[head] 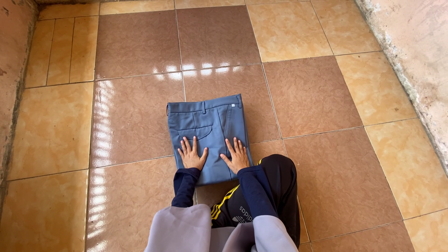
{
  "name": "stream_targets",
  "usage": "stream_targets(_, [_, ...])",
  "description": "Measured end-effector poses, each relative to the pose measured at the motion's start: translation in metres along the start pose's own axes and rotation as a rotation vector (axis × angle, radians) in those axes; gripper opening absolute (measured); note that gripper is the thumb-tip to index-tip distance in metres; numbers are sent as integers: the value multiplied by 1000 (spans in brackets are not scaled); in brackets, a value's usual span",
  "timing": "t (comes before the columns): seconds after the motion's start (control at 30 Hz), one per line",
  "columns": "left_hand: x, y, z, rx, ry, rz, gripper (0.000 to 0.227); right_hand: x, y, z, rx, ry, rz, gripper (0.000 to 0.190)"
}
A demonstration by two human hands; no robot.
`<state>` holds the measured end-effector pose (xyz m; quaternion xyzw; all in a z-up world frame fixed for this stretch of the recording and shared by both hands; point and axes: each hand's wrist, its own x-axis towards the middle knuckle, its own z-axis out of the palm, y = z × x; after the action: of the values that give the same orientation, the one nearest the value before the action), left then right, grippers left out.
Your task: Folding trousers into neat rectangles on the floor in a sewing factory environment.
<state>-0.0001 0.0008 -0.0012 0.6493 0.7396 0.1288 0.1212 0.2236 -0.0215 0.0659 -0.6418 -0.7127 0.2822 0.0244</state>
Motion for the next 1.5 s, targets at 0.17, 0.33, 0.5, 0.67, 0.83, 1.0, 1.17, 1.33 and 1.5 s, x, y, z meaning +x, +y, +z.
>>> stream_targets(0.17, [-2,0,1,-11,-6,-14,86,0,2,3,10,12,-2,78])
stream_targets(0.33, [-3,2,4,-35,-1,-23,83,0,4,6,18,47,-14,79])
stream_targets(0.5, [-6,17,7,-177,55,-54,84,-1,12,13,60,113,-29,78])
stream_targets(0.67, [-4,42,3,-228,163,41,83,-5,18,0,61,294,-50,72])
stream_targets(0.83, [-4,88,-9,-274,185,197,83,-20,27,-29,51,435,-14,71])
stream_targets(1.0, [-18,136,-12,-328,137,305,81,-46,41,-59,-10,624,140,69])
stream_targets(1.17, [-35,177,2,-349,88,405,81,-72,75,-71,3,721,259,68])
stream_targets(1.33, [-50,224,9,-369,5,500,82,-110,105,-84,20,784,408,68])
stream_targets(1.5, [-75,276,9,-411,-101,646,83,-156,144,-87,71,839,585,69])
